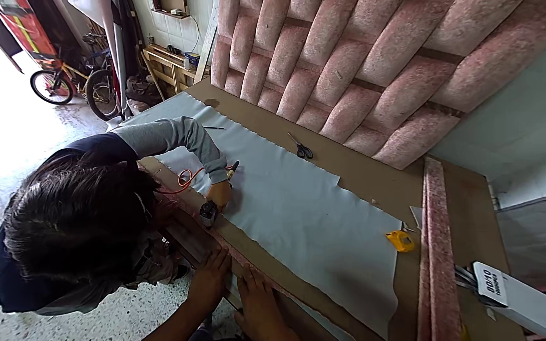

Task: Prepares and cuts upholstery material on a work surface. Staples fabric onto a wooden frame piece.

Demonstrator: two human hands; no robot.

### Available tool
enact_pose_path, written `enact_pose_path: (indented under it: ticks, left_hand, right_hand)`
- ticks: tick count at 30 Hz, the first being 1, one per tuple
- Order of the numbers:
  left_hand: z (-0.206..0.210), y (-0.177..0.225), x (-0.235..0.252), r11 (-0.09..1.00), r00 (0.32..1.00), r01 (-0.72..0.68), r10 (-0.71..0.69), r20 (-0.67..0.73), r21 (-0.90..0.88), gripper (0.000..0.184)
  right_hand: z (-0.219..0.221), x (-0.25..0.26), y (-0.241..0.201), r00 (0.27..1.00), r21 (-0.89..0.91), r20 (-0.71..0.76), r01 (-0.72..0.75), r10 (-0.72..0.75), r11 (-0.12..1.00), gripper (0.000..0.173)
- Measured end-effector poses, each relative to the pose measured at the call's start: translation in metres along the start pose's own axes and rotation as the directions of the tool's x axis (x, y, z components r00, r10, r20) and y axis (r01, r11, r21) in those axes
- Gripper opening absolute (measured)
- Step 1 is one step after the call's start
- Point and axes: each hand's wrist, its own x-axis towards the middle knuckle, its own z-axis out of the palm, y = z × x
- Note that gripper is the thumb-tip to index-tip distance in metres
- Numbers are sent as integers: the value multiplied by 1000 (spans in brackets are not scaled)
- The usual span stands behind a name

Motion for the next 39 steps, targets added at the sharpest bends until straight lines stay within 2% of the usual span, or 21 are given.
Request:
enact_pose_path:
  ticks: [28, 34, 37, 39]
  left_hand:
    - [-7, 18, -5, 988, 989, 129, -121, 89, -90, 62]
    - [0, 24, -28, 978, 992, 121, -124, -9, -169, 59]
    - [-6, 34, -49, 953, 990, 141, -131, 54, -268, 61]
    - [-15, 37, -49, 932, 992, 123, -108, 65, -340, 57]
  right_hand:
    - [-1, -2, 1, 1000, -7, 16, 21, -21, 1000, 91]
    - [-3, -2, 3, 1000, -1, 15, 28, -28, 1000, 91]
    - [2, -10, 4, 999, 51, 38, 31, -33, 998, 87]
    - [0, -12, 5, 999, 108, -21, 38, -36, 993, 79]
